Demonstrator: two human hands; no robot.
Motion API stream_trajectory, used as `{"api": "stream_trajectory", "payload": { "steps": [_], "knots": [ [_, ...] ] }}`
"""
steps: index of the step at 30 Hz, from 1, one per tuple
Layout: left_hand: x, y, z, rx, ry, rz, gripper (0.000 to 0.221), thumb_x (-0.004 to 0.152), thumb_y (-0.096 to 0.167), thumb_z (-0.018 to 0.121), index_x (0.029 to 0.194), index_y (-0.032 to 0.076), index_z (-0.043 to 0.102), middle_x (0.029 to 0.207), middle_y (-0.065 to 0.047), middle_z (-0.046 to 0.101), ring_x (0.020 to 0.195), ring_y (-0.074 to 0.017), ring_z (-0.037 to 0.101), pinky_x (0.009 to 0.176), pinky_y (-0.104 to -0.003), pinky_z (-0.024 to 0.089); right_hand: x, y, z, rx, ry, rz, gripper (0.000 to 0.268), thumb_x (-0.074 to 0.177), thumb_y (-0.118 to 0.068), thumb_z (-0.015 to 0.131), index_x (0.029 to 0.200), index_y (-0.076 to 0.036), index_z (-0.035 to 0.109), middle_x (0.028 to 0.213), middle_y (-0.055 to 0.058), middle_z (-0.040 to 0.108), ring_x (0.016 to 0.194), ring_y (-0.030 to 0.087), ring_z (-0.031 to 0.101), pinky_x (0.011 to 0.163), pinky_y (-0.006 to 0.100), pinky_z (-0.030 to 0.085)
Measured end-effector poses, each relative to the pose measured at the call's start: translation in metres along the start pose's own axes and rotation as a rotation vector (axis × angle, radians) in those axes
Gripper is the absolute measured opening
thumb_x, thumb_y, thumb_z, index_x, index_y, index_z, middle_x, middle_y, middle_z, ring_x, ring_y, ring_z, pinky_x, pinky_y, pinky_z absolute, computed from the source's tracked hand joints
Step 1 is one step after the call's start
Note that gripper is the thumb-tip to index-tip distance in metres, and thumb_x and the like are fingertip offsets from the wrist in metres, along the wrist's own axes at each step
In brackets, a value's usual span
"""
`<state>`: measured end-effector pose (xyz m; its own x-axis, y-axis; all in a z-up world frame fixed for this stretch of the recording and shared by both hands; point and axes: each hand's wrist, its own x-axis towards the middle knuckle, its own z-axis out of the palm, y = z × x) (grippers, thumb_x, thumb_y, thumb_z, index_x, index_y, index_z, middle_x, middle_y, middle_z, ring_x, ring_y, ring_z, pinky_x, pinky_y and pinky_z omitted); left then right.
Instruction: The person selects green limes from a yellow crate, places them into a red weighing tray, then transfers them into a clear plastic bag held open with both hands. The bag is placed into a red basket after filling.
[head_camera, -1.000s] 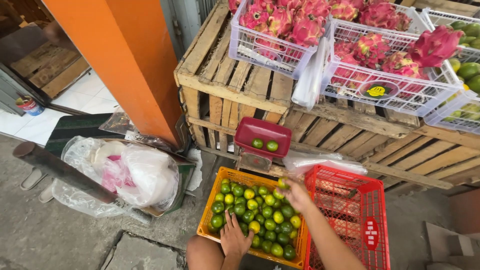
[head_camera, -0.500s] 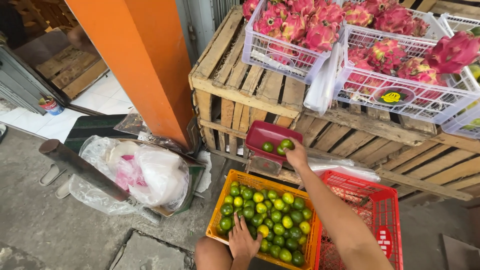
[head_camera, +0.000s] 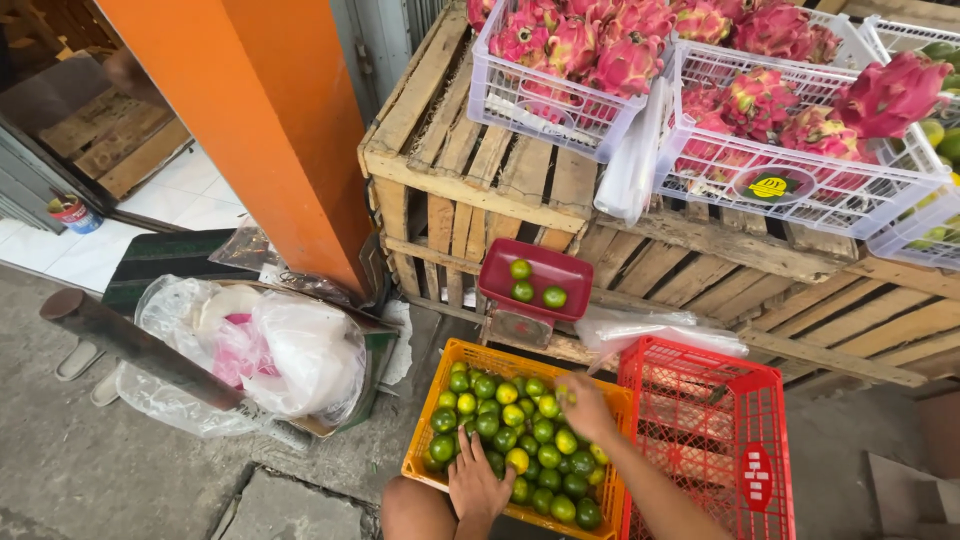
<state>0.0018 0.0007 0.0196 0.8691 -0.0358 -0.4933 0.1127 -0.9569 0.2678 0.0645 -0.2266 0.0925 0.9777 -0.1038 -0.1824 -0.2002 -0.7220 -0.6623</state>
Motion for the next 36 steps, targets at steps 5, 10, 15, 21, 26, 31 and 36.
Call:
{"api": "stream_trajectory", "payload": {
  "steps": [5,10,15,21,26,31,36],
  "knots": [
    [0.001,0.003,-0.001,0.036,-0.007,-0.013,0.097,0.096,0.073,0.052,0.163,0.012,0.016,0.175,-0.008,-0.008,0.141,-0.0274,0.043,0.114,-0.044,0.039,-0.070,0.049,0.044,-0.508,-0.267,-0.087,0.062,0.096,-0.015,0.066,0.150,-0.027,0.039,0.168,-0.001,0.012,0.156,0.032,0.009,0.123,0.068,0.017],
    [0.004,0.001,0.008,0.053,0.032,-0.005,0.097,0.095,0.073,0.052,0.162,0.012,0.018,0.175,-0.010,-0.006,0.139,-0.0278,0.046,0.112,-0.044,0.041,-0.078,0.067,0.064,-0.519,-0.338,-0.027,0.070,0.101,-0.010,0.058,0.160,-0.030,0.027,0.170,0.004,0.007,0.159,0.031,-0.004,0.124,0.060,0.020],
    [0.006,-0.002,0.017,0.056,0.114,0.022,0.097,0.093,0.071,0.053,0.161,0.011,0.020,0.174,-0.011,-0.003,0.137,-0.0283,0.048,0.110,-0.044,0.041,-0.072,0.080,0.080,-0.558,-0.259,-0.154,0.055,0.090,0.008,0.059,0.139,-0.018,0.053,0.140,0.012,0.032,0.126,0.037,0.035,0.095,0.051,0.044],
    [0.002,-0.001,0.004,0.052,0.004,0.012,0.097,0.097,0.070,0.053,0.163,0.011,0.014,0.175,-0.011,-0.008,0.143,-0.0280,0.042,0.115,-0.043,0.038,-0.072,0.066,0.070,-0.067,-0.377,0.153,0.037,0.093,-0.023,0.072,0.128,-0.028,0.058,0.144,0.003,0.049,0.132,0.026,0.057,0.115,0.046,0.046],
    [0.004,-0.001,0.006,0.053,0.009,0.015,0.098,0.096,0.071,0.054,0.163,0.011,0.015,0.175,-0.011,-0.008,0.141,-0.0277,0.044,0.114,-0.043,0.040,-0.042,-0.035,-0.015,0.374,-0.178,0.358,0.027,0.107,-0.017,0.052,0.130,-0.016,0.064,0.128,0.007,0.071,0.082,0.015,0.076,0.069,0.024,0.065],
    [-0.001,0.000,0.000,0.047,0.008,0.007,0.098,0.096,0.071,0.054,0.163,0.011,0.015,0.175,-0.010,-0.007,0.141,-0.0270,0.043,0.114,-0.043,0.040,0.006,-0.093,-0.072,0.884,0.052,0.405,0.035,0.110,-0.017,0.048,0.140,-0.009,0.062,0.140,0.015,0.067,0.077,0.021,0.071,0.076,0.026,0.064],
    [-0.003,0.002,-0.010,0.026,-0.066,-0.007,0.098,0.097,0.072,0.052,0.164,0.012,0.013,0.175,-0.009,-0.009,0.143,-0.0270,0.041,0.116,-0.043,0.038,0.057,-0.118,-0.092,1.092,0.129,0.345,0.052,0.101,0.002,0.051,0.152,-0.003,0.044,0.158,0.015,0.047,0.136,0.030,0.056,0.114,0.038,0.051]
  ]
}}
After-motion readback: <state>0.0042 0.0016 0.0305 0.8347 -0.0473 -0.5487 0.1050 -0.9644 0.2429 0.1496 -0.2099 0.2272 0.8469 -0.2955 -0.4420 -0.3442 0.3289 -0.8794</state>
